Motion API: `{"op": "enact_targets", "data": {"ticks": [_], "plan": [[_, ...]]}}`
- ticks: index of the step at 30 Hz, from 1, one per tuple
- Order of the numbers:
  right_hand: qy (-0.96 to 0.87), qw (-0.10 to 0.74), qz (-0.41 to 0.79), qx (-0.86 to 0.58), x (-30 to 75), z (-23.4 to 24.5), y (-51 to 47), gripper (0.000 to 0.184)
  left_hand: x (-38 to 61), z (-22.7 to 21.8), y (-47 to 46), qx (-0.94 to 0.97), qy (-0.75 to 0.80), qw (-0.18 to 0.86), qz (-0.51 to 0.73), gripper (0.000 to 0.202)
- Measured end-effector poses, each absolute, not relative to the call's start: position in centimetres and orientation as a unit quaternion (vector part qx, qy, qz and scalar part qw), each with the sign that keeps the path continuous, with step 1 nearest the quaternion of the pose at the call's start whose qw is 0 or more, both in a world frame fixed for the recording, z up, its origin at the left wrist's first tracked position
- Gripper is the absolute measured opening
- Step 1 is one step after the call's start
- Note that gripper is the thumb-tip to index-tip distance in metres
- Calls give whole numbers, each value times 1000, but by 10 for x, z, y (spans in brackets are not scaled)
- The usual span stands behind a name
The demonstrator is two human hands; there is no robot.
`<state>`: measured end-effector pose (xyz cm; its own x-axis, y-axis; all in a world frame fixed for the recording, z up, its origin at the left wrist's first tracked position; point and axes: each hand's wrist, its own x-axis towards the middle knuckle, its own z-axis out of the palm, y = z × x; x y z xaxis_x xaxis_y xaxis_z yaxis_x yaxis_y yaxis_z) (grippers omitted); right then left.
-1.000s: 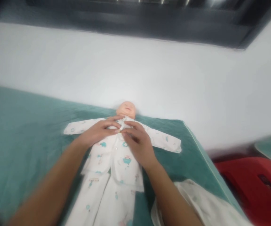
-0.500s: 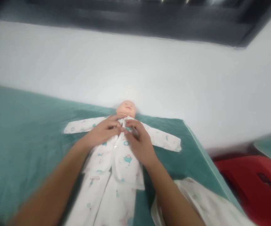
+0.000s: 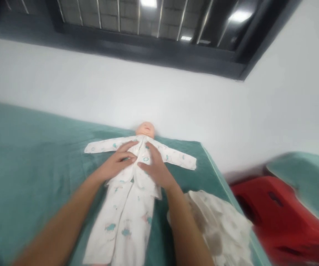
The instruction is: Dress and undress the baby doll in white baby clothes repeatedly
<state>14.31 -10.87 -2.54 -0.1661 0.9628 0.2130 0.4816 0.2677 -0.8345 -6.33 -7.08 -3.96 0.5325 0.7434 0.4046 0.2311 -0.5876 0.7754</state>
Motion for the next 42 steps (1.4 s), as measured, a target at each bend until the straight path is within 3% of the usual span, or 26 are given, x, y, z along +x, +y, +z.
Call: {"op": "enact_targets", "data": {"ticks": [10,26,31,35,42], "plan": [[-681,427,277,-526,140,-41,-116,67,-78,-31,-65,837,274,369,298,25],[-685,454,238,-518,136,-45,-113,59,-72,-35,-66,835,282,345,323,22],[-696,471,206,-502,134,-48,-113,58,-62,-33,-75,830,307,297,359,13],[-714,460,209,-485,133,-45,-118,45,-51,-31,-83,827,343,234,380,2],[-713,455,212,-490,132,-43,-123,19,-53,-33,-82,831,333,243,374,24]]}}
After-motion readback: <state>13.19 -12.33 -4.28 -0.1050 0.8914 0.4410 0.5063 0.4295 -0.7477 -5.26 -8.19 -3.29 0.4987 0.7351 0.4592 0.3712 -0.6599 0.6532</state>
